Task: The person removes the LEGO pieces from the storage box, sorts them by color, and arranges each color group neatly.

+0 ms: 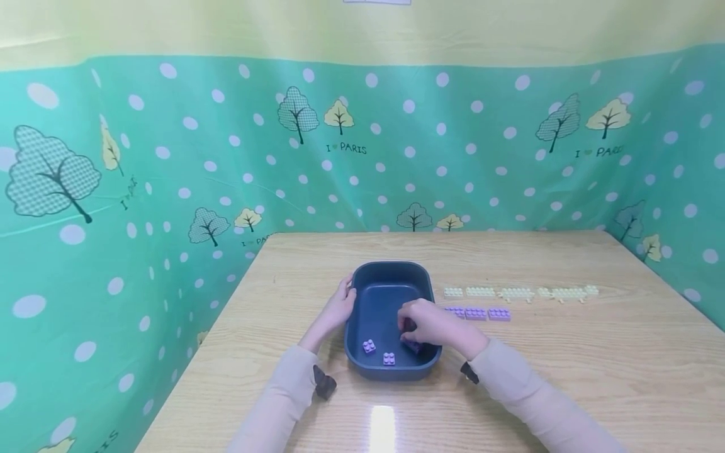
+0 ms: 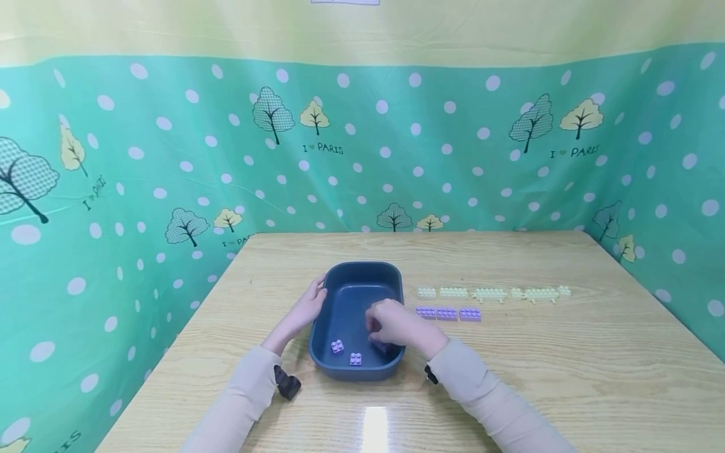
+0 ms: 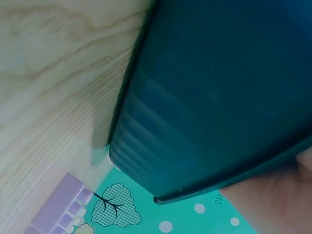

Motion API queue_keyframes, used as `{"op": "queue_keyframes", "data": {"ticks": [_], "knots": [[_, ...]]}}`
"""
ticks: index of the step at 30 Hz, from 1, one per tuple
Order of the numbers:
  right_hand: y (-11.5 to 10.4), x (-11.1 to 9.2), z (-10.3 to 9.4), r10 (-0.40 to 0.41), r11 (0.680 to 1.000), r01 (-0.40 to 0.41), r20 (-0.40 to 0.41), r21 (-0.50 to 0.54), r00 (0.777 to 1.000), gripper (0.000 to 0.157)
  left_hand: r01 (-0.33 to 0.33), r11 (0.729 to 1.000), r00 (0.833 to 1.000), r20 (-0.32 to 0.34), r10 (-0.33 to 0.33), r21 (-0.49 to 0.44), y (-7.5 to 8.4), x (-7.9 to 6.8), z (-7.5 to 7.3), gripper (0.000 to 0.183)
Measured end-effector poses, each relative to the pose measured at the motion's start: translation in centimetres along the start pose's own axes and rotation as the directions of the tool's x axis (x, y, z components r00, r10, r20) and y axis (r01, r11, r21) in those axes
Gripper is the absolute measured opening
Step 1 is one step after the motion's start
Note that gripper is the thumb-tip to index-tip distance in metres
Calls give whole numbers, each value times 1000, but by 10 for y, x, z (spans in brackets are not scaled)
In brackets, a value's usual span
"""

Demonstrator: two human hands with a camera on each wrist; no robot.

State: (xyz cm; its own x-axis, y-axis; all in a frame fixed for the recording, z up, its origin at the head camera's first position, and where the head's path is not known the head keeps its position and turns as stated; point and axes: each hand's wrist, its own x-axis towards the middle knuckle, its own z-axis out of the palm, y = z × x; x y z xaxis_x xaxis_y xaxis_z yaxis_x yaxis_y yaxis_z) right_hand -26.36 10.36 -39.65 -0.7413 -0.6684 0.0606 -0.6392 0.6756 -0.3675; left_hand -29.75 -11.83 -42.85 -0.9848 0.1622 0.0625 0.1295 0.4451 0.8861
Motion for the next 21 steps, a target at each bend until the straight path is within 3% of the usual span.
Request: {"op": "queue_keyframes", "data": {"ticks": [11,21], "knots": [[-7,-1,-4,65,998,-63,85,-24,994,15,-3,1000,1000,3,3,17,3,-2,0,51],[-4,-1,-1,-12,999,13,34,-38,999,16,4,1000,1000,2,-3,-4,3,-2,1,51]]}}
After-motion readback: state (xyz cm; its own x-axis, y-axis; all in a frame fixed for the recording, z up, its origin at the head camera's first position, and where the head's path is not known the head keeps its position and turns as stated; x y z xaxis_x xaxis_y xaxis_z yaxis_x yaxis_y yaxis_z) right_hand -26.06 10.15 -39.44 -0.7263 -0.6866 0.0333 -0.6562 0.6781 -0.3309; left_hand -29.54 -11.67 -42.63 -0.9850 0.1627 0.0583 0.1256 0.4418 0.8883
